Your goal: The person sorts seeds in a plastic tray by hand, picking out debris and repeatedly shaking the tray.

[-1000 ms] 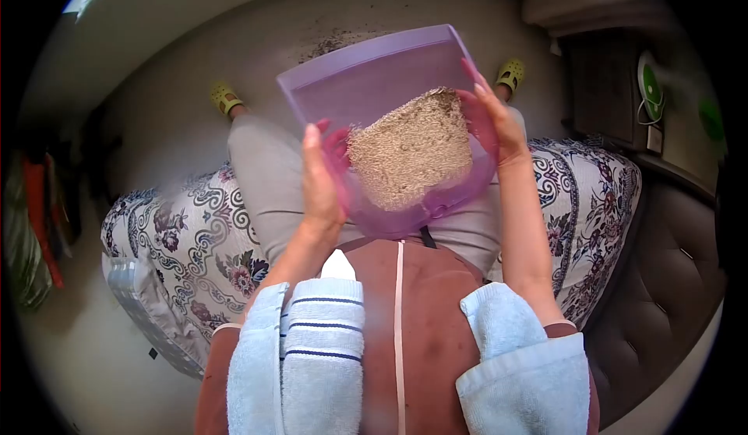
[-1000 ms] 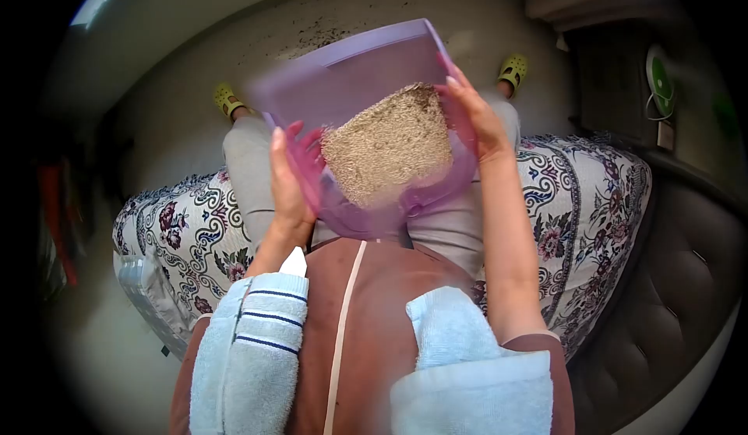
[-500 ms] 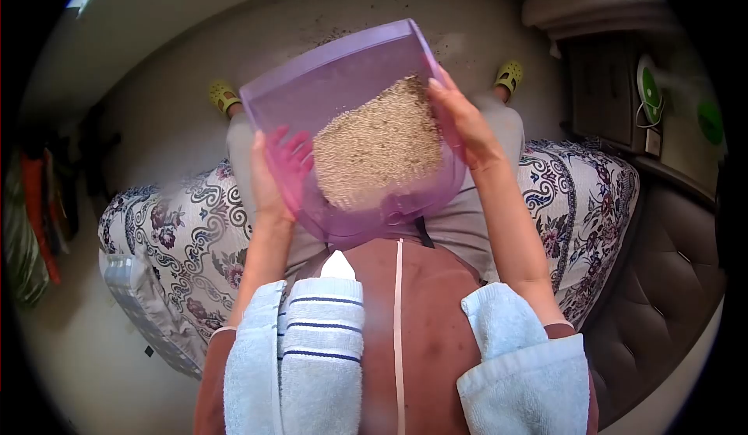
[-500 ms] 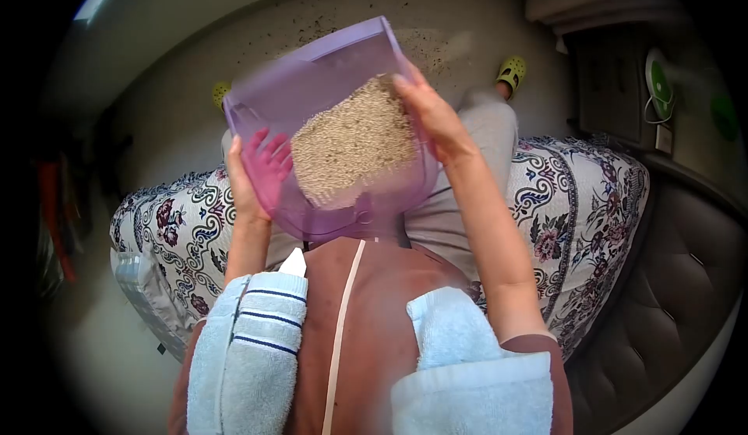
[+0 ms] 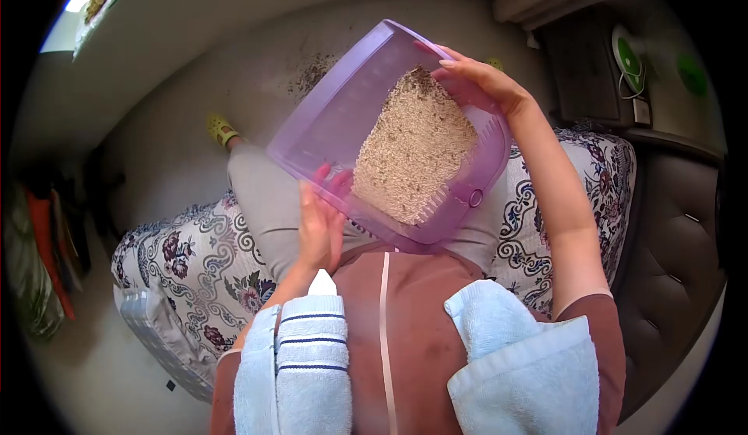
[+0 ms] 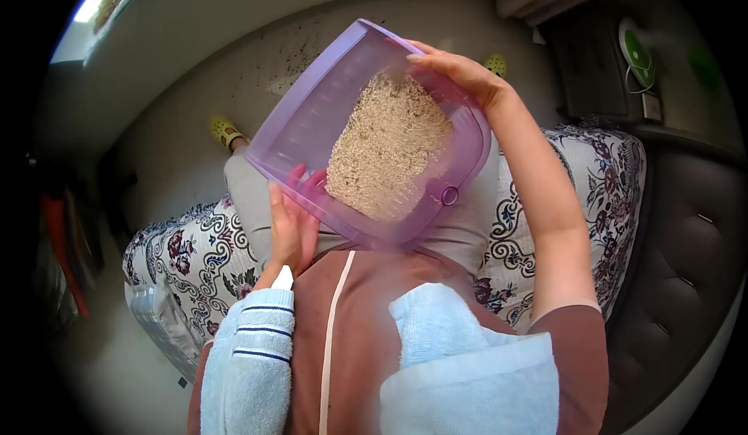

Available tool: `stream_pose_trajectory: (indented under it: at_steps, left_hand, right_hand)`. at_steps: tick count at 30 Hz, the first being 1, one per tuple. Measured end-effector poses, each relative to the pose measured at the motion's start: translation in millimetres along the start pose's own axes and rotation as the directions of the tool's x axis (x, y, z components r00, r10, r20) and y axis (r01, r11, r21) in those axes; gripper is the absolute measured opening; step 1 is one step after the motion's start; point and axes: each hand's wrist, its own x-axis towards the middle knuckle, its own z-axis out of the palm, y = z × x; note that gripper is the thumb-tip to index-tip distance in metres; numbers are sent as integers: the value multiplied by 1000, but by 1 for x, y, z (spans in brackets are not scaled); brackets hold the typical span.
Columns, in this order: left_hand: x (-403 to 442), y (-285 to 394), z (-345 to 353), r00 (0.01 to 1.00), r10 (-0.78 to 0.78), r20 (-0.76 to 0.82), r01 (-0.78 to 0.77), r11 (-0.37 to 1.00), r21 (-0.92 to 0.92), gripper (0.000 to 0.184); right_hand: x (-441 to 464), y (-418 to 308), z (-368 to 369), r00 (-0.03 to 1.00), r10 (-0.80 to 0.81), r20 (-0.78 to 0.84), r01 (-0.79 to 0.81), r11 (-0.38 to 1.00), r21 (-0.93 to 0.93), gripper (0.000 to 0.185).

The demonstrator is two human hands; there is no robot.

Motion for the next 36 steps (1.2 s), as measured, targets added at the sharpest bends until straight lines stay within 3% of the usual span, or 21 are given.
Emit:
stream_pose_trajectory:
  at_steps: [2, 3, 4, 5, 7, 9, 11, 14, 16, 23, 36]
  left_hand:
    - [-1, 14, -30, 984, 171, -41, -167, 982, 90, 54]
    - [6, 28, -48, 915, 401, -53, -356, 861, 364, 45]
    - [12, 41, -53, 798, 603, 4, -483, 635, 602, 37]
    - [14, 48, -48, 756, 630, 180, -558, 474, 682, 33]
    - [20, 92, -5, 638, 577, 510, -681, 115, 723, 29]
    - [34, 102, 49, 484, 360, 798, -819, -134, 557, 20]
    - [51, 93, 81, 271, 199, 942, -864, -381, 329, 23]
    - [83, 71, 99, 201, 71, 977, -883, -418, 212, 24]
    - [90, 63, 100, 229, 58, 972, -855, -464, 229, 25]
    - [86, 61, 104, 349, 37, 936, -801, -507, 318, 31]
    - [97, 59, 95, 349, 122, 929, -790, -495, 362, 19]
  right_hand:
    - [-11, -13, 5, 1000, -1, 24, 1, 1000, -30, 62]
    - [-16, -14, 5, 999, 2, 33, -1, 999, -37, 63]
    - [-20, -14, 8, 1000, 11, 20, -10, 999, -53, 62]
    - [-25, -16, 12, 999, 30, 15, -29, 997, -75, 62]
    - [-30, -23, 19, 997, 75, 17, -72, 989, -126, 63]
    - [-28, -21, 19, 995, 81, 61, -70, 984, -165, 62]
    - [-34, -14, 27, 992, 22, 122, -4, 990, -140, 62]
    - [-35, -10, 30, 990, 23, 142, -4, 991, -131, 62]
    - [-39, -12, 33, 991, 16, 131, 6, 987, -160, 62]
    - [-42, -21, 43, 985, -25, 171, 74, 956, -285, 62]
    - [-37, -17, 45, 983, -40, 177, 88, 958, -271, 64]
